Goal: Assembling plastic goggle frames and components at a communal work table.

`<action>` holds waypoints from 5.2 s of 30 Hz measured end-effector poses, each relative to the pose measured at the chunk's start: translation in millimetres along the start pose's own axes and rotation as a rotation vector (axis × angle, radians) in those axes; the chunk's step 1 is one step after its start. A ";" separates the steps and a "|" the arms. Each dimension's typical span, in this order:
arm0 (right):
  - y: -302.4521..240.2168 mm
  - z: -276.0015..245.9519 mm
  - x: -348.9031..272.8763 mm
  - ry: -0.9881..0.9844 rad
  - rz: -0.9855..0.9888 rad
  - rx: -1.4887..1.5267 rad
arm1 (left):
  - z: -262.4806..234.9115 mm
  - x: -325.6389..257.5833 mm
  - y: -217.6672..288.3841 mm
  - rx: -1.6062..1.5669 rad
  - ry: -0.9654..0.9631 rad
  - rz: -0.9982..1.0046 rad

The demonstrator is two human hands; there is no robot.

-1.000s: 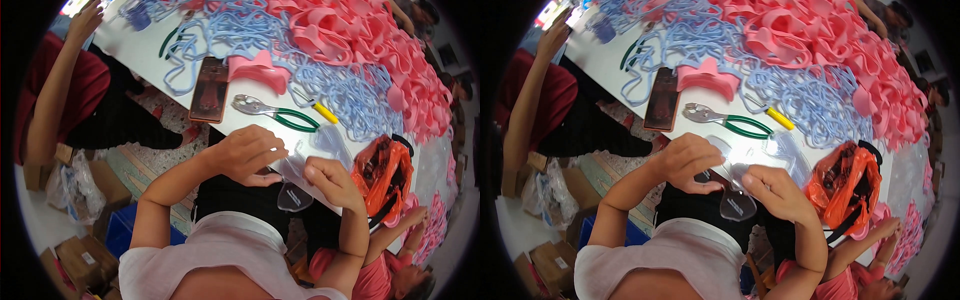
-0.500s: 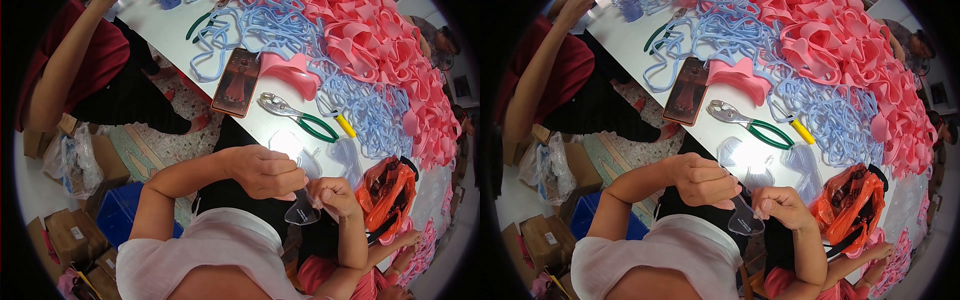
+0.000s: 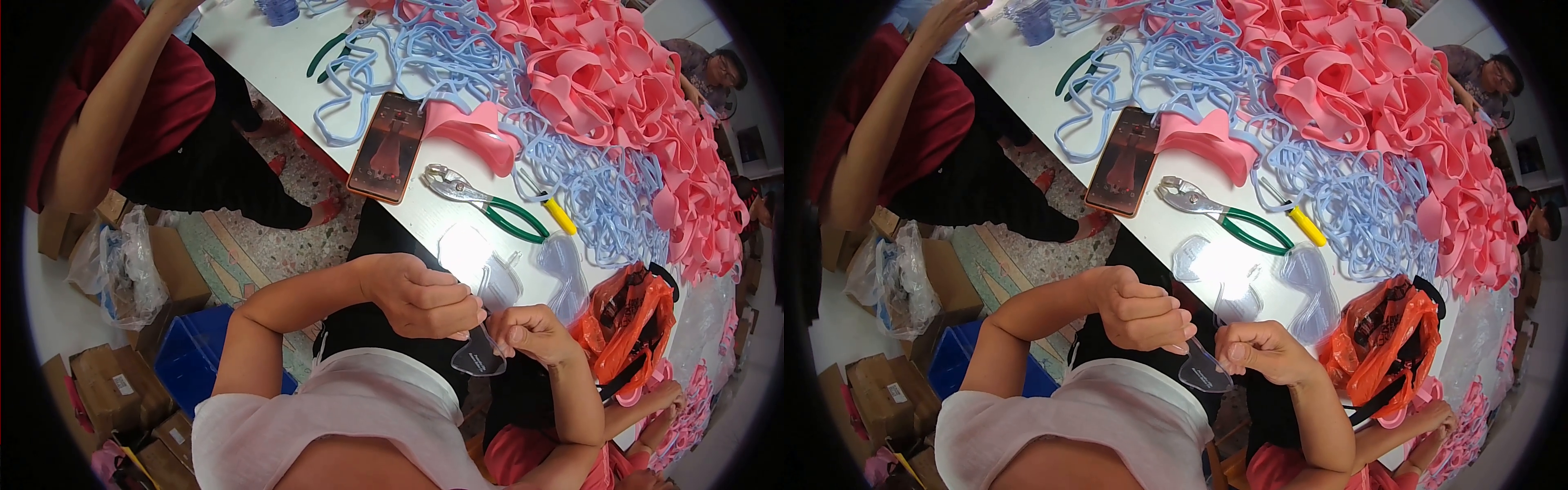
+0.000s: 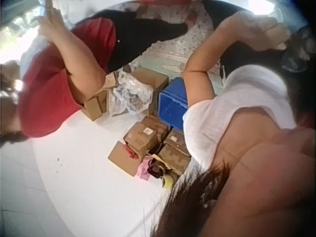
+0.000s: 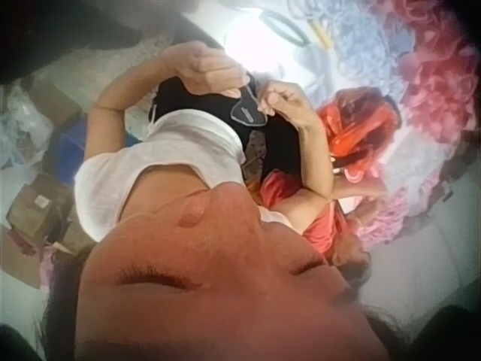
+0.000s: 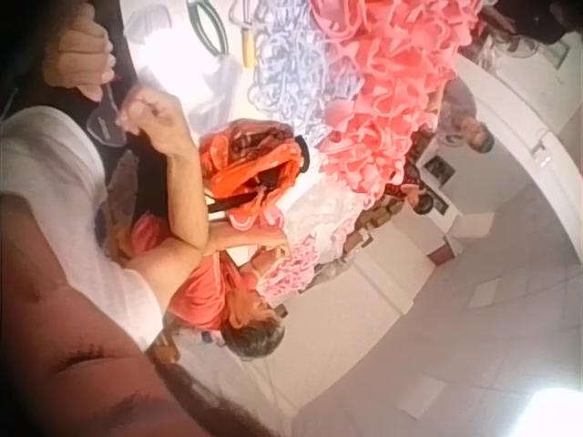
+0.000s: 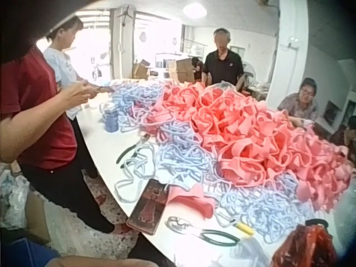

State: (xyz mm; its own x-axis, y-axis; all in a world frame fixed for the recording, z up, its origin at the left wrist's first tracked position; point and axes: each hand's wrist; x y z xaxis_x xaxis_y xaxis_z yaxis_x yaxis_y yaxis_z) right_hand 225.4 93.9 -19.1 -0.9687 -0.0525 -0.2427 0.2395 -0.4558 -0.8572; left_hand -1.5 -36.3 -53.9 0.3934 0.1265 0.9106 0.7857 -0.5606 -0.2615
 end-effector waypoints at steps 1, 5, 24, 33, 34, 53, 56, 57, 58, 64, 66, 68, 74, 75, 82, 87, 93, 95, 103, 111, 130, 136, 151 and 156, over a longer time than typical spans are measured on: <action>1.5 0.1 -1.2 -0.006 0.000 0.007 | 0.6 0.8 0.2 0.000 0.000 0.003; 6.0 1.4 -2.7 -0.025 -0.008 0.032 | 0.6 2.5 3.8 -0.010 0.023 0.009; -18.0 63.3 -7.2 0.541 -0.619 -1.588 | -4.3 21.0 -11.3 0.018 -0.369 -0.625; -6.4 30.3 -10.2 0.950 -0.206 -1.605 | 23.3 27.8 7.8 -0.185 -0.418 -0.673; -9.3 18.2 -14.7 1.069 -0.151 -1.660 | 23.1 24.9 2.5 -0.181 -0.431 -0.746; -21.0 6.2 11.6 0.815 -0.231 -1.333 | 24.5 -8.9 -22.1 -0.182 -0.384 -0.534; -36.1 9.1 6.7 0.586 -0.089 -0.951 | 15.2 -0.2 -24.8 -0.232 -0.290 -0.453; -41.2 9.9 4.4 0.435 -0.018 -0.648 | 12.5 1.8 -25.7 -0.264 -0.249 -0.406; -44.7 10.6 3.9 0.440 -0.022 -0.658 | 9.7 5.1 -26.7 -0.262 -0.240 -0.398; -33.8 23.4 6.2 -0.004 -0.149 -0.103 | -10.0 20.5 -13.4 -0.280 -0.117 -0.265; -24.1 29.6 6.8 0.031 -0.161 -0.024 | -8.3 19.5 -9.5 -0.226 -0.021 -0.287; -19.7 32.3 5.9 0.001 -0.116 0.103 | -9.2 22.4 -8.7 -0.202 -0.007 -0.265; -17.2 33.4 5.1 -0.181 -0.122 0.315 | -17.7 37.3 -7.5 -0.135 -0.012 -0.216; -34.0 36.7 3.6 -0.021 -0.170 0.033 | -20.4 39.9 -7.5 -0.109 -0.049 -0.274; -51.8 43.6 6.6 0.546 -0.696 -1.834 | -28.7 44.6 -18.9 -0.081 -0.381 -0.616; -47.3 59.4 8.7 0.359 -0.740 -1.816 | -28.3 29.1 -26.6 0.051 -0.440 -0.662; -35.8 49.5 20.9 0.739 -0.553 -1.740 | -9.8 42.0 -14.1 -0.034 -0.370 -0.592; -33.0 45.3 16.7 0.791 -0.512 -1.759 | 3.9 43.6 -11.3 -0.044 -0.368 -0.571; -34.2 9.3 -13.1 1.219 -0.302 -1.889 | 13.1 21.1 -11.1 -0.157 -0.471 -0.739; -31.5 -6.1 -13.9 1.269 -0.086 -1.897 | 21.9 -19.5 -16.6 -0.186 -0.650 -0.702; -42.1 15.7 3.0 -0.001 -0.170 -0.335 | -11.2 20.7 -22.3 -0.118 -0.067 -0.120; -31.0 17.1 8.0 -0.068 -0.176 -0.137 | -15.1 24.0 -19.4 -0.073 -0.003 -0.066; -46.7 61.7 0.7 0.468 -0.705 -1.809 | -27.0 26.6 -26.2 0.006 -0.418 -0.576; -43.0 66.9 12.3 0.616 -0.545 -1.783 | -21.4 25.5 -27.1 0.058 -0.391 -0.606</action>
State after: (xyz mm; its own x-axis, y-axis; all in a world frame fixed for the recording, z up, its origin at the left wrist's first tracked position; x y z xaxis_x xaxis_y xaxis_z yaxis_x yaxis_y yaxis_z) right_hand 198.7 53.4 45.1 -0.8931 0.2046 0.4006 0.1373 0.9721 -0.1904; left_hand -22.9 -35.4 -16.8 0.0140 0.6911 0.7227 0.9395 -0.2564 0.2270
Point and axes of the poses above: each hand's wrist, its own x-axis towards the middle knuckle, its own z-axis out of the palm, y = z × x, and after that the axes turned 2 degrees about y, right-handed
